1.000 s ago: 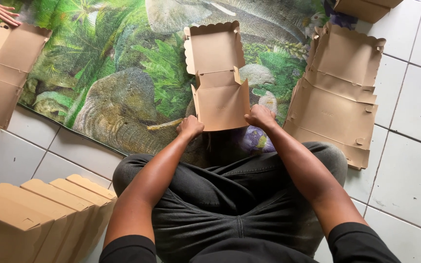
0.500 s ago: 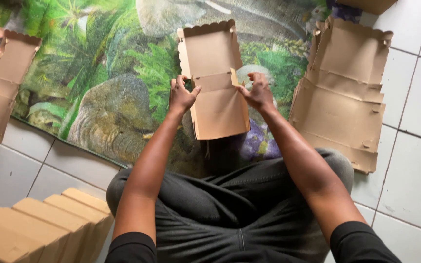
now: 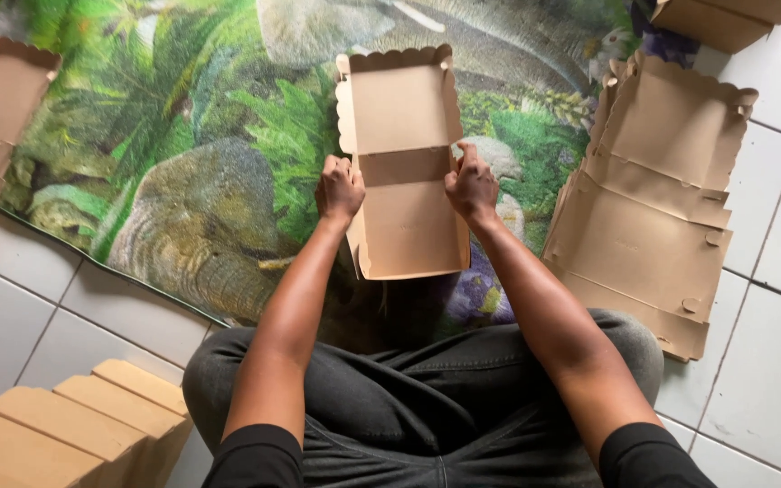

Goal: Folding a flat cardboard cutout into a small box while sitting on the floor.

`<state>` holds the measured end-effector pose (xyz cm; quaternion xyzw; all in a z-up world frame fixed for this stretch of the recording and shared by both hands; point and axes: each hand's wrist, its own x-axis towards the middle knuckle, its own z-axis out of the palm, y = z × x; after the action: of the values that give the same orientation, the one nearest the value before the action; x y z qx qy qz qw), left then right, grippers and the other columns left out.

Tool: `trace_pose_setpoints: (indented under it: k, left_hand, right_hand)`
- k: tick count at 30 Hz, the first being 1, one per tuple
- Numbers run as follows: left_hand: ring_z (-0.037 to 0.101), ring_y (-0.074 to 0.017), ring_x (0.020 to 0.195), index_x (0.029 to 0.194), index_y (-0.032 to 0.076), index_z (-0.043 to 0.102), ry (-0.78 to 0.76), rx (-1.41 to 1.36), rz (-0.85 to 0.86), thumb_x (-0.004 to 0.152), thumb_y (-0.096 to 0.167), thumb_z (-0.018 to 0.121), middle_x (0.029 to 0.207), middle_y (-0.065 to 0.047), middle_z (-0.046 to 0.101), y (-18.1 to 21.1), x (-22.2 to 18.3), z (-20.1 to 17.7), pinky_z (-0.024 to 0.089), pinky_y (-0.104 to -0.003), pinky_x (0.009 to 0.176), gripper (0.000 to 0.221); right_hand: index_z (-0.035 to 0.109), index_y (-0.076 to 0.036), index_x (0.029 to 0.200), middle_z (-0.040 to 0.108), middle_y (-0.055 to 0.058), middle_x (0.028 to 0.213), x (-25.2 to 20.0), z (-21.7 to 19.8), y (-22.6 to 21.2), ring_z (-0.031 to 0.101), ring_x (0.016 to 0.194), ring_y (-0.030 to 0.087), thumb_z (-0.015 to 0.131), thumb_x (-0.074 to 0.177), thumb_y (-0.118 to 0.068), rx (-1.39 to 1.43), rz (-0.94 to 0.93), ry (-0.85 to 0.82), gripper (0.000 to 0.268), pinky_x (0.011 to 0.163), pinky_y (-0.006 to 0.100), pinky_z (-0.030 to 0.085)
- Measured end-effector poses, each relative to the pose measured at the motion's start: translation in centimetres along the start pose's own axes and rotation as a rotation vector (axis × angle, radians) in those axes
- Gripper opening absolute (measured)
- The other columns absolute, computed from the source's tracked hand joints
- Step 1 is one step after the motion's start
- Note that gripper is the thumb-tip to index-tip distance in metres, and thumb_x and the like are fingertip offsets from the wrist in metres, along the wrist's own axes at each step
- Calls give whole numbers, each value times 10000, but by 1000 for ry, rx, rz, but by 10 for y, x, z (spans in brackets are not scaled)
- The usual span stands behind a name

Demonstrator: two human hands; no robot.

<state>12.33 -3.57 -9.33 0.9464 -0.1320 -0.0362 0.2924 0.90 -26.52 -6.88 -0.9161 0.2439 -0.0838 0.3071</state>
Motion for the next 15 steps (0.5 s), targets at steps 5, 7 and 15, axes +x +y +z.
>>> trace_pose_setpoints:
  k: [5, 7, 15]
  left_hand:
    - [568, -400, 1096, 709, -30, 574, 230, -8, 430, 742, 84, 666, 1233, -149, 505, 7, -21, -24, 534, -512, 845, 150]
    - [535, -352, 1130, 694, 25, 589, 338, 111, 501, 695, 129, 686, 1257, -114, 506, 1, -23, -18, 465, -474, 880, 143]
    - [420, -269, 1346, 690, 123, 626, 446, 370, 631, 620, 197, 696, 1444, -35, 533, 12, -33, -24, 262, -519, 1023, 123]
  right_hand:
    - [407, -112, 1478, 640, 183, 977, -23, -44, -39, 686, 932, 406, 542, 737, 43, 34, -72, 12, 769, 761, 563, 559]
    - [403, -145, 1496, 638, 173, 956, -24, -43, -32, 683, 903, 396, 562, 734, 36, -2, -118, 2, 800, 767, 552, 542]
    - [516, -198, 1442, 634, 70, 829, -7, -7, 12, 663, 788, 255, 708, 651, -73, -228, -320, 50, 823, 830, 434, 458]
